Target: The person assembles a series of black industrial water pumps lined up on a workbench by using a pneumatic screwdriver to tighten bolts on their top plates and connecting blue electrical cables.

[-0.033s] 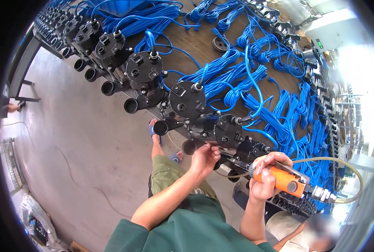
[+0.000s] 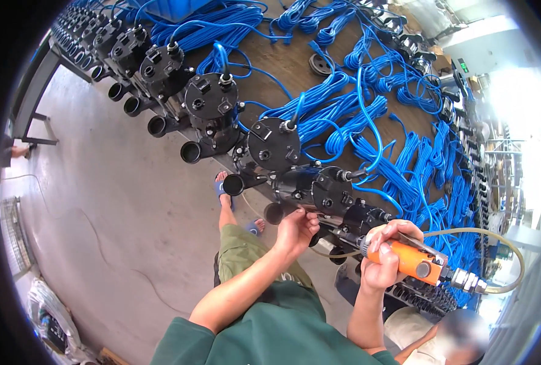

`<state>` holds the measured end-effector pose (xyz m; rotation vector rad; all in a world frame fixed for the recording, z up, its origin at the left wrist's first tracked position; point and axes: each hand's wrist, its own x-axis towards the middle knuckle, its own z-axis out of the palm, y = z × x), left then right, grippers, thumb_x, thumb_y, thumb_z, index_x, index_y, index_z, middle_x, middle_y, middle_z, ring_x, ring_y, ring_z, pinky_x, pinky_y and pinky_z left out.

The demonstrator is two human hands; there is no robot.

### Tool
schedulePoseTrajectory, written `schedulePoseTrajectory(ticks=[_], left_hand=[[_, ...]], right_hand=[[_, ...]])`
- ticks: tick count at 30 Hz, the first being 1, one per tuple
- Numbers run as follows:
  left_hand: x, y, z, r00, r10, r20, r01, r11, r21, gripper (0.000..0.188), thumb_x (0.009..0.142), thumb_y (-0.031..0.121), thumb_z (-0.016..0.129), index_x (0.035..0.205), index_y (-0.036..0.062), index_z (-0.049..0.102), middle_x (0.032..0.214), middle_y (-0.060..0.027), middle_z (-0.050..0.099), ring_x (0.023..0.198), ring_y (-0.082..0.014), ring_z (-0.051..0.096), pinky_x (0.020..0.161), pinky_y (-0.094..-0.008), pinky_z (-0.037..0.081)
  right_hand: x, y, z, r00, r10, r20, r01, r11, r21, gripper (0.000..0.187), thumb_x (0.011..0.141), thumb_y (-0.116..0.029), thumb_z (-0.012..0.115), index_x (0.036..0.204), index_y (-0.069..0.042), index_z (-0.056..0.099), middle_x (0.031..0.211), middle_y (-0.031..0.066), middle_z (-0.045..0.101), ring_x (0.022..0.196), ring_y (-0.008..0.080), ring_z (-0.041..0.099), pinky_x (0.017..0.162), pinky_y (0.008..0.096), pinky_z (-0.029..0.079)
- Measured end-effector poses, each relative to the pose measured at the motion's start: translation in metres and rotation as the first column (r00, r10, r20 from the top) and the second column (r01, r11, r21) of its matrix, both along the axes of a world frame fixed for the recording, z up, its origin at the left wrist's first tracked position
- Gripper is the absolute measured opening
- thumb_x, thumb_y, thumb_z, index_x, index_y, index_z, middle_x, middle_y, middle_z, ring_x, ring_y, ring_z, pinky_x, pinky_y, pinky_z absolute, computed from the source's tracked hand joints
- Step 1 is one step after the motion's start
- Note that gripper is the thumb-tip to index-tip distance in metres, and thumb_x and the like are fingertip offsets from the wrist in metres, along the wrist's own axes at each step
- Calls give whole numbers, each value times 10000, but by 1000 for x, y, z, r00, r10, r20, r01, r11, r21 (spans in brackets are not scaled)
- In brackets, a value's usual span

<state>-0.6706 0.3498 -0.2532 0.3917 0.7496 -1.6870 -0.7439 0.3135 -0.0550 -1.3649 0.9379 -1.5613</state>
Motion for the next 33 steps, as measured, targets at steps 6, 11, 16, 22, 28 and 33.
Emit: schedulePoseTrajectory(ticks=[6,11,16,22,28,33], left_hand=[[-4,-3,-5,1000,-9,-20,9,1000,-23,111,979,98,487,916,44,562,848,-119,646,770,-234,583,717,-352,504],[-3,2,-2,999,-20,38,21,999,-30,111,981,101,482,914,47,553,840,-111,637,768,-228,581,711,-343,499],[1,-2,0,999,-15,47,16,1000,-15,116,973,94,487,918,37,572,831,-114,634,757,-226,572,705,-342,483],[2,-2,-2,998,-27,54,29,999,-24,147,960,82,489,881,19,596,816,-113,630,731,-218,542,691,-332,462],[2,1,-7,999,-32,33,33,999,-32,157,1007,102,440,959,12,559,835,-145,617,741,-232,569,672,-348,484],[6,2,-4,982,-149,116,147,989,27,184,1011,124,445,956,7,576,842,-144,638,712,-227,582,661,-349,496]], right_hand=[[10,-11,-4,1000,28,-13,-28,1000,-7,417,745,-28,558,1158,16,529,941,136,568,597,135,529,560,254,453],[9,-14,-7,999,53,12,-52,998,-37,382,766,7,565,1143,17,507,932,134,559,608,149,538,567,285,488],[13,-17,-4,999,34,16,-34,999,-31,409,739,-33,550,1144,16,525,940,136,562,594,132,522,559,255,451],[10,-19,-8,1000,-15,16,16,1000,-12,409,741,-42,555,1145,13,524,940,135,563,590,135,522,561,254,451],[12,-20,-12,998,48,26,-47,998,-45,322,781,12,577,1092,15,493,871,130,543,595,160,525,534,288,488],[11,-24,-19,979,171,-115,-178,983,-53,217,802,16,584,1008,10,516,847,131,568,607,163,557,555,285,504]])
